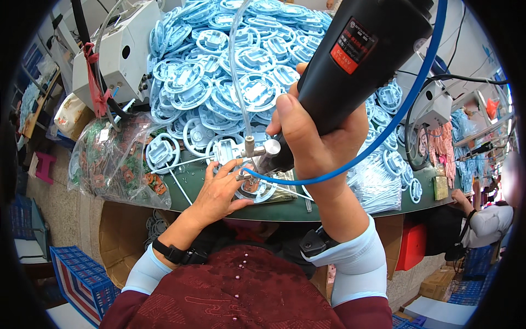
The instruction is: Assemble small plastic components into circular frames using a specialized handheld heating tool.
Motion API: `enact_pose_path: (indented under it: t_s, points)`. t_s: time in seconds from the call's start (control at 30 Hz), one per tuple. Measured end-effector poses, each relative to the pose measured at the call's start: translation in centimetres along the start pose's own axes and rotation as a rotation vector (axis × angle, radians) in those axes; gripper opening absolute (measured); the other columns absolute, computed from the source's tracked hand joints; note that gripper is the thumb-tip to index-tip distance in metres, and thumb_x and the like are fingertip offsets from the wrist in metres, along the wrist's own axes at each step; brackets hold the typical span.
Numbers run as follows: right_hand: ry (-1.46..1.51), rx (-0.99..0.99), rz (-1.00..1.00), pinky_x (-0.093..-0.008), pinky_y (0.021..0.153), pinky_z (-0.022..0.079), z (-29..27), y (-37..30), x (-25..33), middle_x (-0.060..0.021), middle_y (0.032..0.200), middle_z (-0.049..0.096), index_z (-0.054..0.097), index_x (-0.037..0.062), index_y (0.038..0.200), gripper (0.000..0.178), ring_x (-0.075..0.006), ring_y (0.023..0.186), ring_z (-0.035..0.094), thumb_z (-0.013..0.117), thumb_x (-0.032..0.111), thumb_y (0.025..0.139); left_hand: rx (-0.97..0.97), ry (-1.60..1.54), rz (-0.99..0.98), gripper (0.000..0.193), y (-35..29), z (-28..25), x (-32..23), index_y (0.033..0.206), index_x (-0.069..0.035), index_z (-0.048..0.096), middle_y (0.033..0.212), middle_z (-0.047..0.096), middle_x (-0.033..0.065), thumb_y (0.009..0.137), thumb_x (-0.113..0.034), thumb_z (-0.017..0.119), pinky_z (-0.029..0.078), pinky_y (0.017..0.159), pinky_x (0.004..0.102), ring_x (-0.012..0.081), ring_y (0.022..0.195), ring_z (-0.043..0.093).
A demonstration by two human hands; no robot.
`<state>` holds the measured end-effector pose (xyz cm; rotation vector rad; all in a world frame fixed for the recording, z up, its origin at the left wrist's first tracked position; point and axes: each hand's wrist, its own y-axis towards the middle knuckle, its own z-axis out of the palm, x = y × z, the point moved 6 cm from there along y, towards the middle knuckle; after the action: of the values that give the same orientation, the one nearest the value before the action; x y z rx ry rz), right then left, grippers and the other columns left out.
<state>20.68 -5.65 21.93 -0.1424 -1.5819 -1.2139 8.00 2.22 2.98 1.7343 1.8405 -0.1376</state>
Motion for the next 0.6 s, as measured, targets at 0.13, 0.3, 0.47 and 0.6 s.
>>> enact_pose_path:
  t_s: [0.13, 0.3, 0.47, 0.6]
  points:
    - [0.002, 0.016, 0.004, -0.0288, 0.054, 0.05, 0.07, 0.04, -0.07, -0.0109, 0.074, 0.055, 0.047, -0.0103, 0.115, 0.035, -0.0185, 0.055, 0.06, 0.057, 0.004, 0.084, 0.003, -0.002, -0.003, 0.072, 0.07, -0.06, -0.03, 0.131, -0.009, 0.05, 0.131, 0.055, 0.0076, 0.07, -0.029, 0.081, 0.027, 0.101, 0.0567, 0.0271, 0.13, 0.042]
    - [0.006, 0.03, 0.002, -0.0292, 0.053, 0.05, 0.1, 0.06, -0.24, -0.0111, 0.074, 0.055, 0.046, -0.0096, 0.115, 0.035, -0.0186, 0.055, 0.06, 0.057, 0.004, 0.084, 0.001, 0.014, 0.009, 0.073, 0.13, -0.08, -0.07, 0.131, -0.008, 0.049, 0.13, 0.056, 0.0077, 0.07, -0.029, 0.082, 0.028, 0.101, 0.0568, 0.027, 0.13, 0.042]
    - [0.021, 0.016, 0.026, -0.0293, 0.053, 0.05, -0.05, 0.04, -0.58, -0.0112, 0.075, 0.055, 0.047, -0.0076, 0.111, 0.032, -0.0184, 0.055, 0.06, 0.057, 0.003, 0.083, -0.005, 0.013, 0.011, 0.074, 0.23, -0.16, -0.1, 0.131, -0.007, 0.049, 0.129, 0.056, 0.0076, 0.069, -0.03, 0.082, 0.029, 0.1, 0.0567, 0.0271, 0.128, 0.044]
    - [0.018, -0.026, 0.043, -0.029, 0.053, 0.05, -0.1, -0.21, -0.1, -0.0114, 0.076, 0.055, 0.047, -0.0058, 0.107, 0.027, -0.0179, 0.055, 0.059, 0.056, 0.002, 0.082, -0.035, 0.025, 0.033, 0.072, 0.17, -0.44, -0.27, 0.13, -0.007, 0.05, 0.129, 0.056, 0.0075, 0.069, -0.03, 0.082, 0.029, 0.1, 0.0566, 0.0273, 0.127, 0.044]
